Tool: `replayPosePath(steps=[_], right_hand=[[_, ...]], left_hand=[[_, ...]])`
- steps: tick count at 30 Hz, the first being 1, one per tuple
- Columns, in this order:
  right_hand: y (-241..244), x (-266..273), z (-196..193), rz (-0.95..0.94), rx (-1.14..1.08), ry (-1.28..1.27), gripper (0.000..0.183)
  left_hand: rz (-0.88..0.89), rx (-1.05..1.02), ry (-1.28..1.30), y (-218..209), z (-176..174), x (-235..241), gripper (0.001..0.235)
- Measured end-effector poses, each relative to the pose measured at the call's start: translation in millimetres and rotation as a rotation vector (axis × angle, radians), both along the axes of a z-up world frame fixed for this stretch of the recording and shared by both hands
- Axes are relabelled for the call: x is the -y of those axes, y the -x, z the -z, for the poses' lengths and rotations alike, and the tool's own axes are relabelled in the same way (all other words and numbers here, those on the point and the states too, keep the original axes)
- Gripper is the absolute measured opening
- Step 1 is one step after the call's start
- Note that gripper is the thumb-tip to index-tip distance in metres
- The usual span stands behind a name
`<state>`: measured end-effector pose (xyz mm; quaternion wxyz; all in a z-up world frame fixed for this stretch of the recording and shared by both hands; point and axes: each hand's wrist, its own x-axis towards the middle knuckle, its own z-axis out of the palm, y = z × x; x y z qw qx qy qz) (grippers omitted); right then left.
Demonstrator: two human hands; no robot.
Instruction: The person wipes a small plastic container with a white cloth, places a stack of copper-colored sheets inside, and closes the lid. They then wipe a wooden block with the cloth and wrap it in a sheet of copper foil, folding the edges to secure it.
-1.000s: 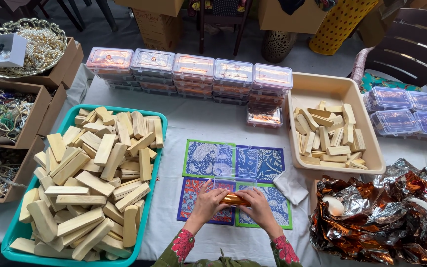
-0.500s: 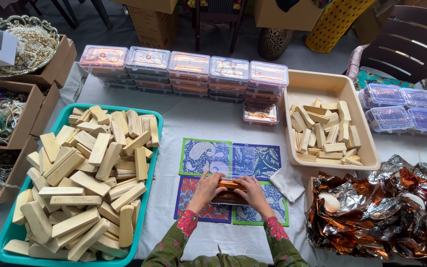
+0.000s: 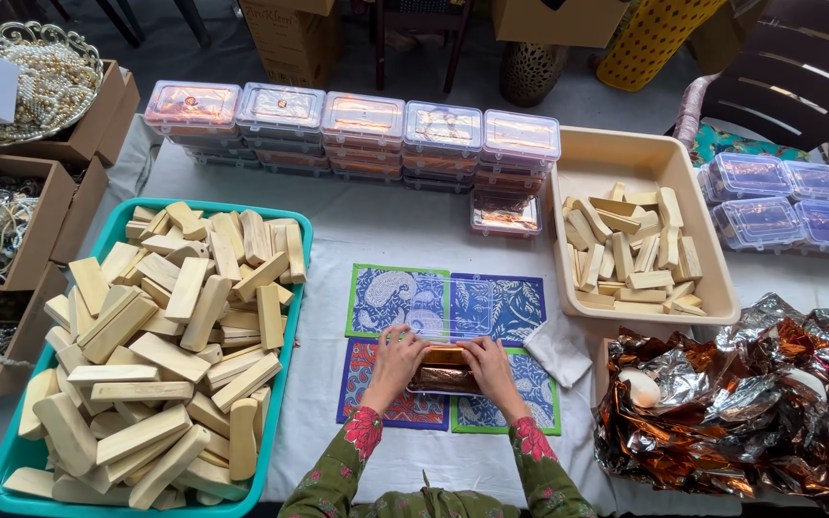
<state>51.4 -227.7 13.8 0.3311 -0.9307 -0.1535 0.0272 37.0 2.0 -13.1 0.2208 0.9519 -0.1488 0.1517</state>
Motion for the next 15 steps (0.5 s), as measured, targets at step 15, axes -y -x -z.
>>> replayPosePath(steps=[15], right_hand=[[15.1,-14.5,0.7,0.209,0.400,0.159,0.018]], left_hand=[[-0.176,-0.018,0.231,8.5,-14.4,7.8,0.016]])
